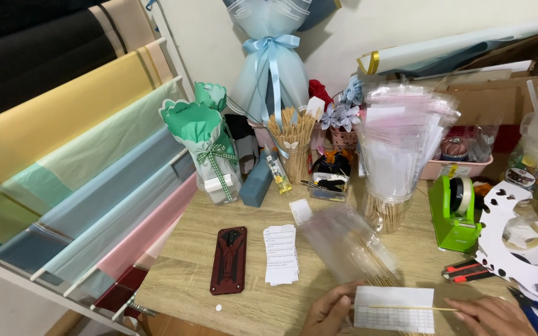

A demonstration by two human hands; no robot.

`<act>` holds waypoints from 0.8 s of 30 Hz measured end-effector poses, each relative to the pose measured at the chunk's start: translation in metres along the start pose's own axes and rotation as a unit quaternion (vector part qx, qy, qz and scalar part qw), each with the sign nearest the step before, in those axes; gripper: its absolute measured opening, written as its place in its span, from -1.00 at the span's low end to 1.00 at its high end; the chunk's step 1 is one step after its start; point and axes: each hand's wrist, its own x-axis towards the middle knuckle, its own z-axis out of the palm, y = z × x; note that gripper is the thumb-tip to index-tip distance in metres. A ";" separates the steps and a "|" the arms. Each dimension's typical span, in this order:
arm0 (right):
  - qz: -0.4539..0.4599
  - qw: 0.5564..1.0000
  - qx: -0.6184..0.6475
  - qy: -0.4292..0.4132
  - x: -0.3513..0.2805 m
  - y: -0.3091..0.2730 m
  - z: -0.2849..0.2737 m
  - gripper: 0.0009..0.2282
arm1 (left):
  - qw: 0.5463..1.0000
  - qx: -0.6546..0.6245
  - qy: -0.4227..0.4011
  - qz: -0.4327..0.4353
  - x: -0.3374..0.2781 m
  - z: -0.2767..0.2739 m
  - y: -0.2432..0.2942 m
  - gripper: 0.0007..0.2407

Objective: The person repeatedly picks up a wooden skewer and a small white paper label, places them into a clear plastic bag, and sets the bag aside. The process is repeated multiple times on a cluttered workbench.

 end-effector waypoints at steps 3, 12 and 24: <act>0.106 0.955 -0.068 -0.267 -0.017 0.050 0.025 -0.59 | 0.997 0.055 -0.045 -0.020 0.007 -0.044 -0.025 -0.62; 0.002 0.999 0.003 -0.047 -0.019 0.032 0.018 -0.62 | 0.953 0.197 0.117 0.198 0.005 -0.044 -0.008 -0.93; -0.002 0.999 0.033 -0.026 -0.012 0.010 -0.002 -0.61 | 0.867 0.374 0.129 0.304 -0.005 -0.032 0.010 -0.90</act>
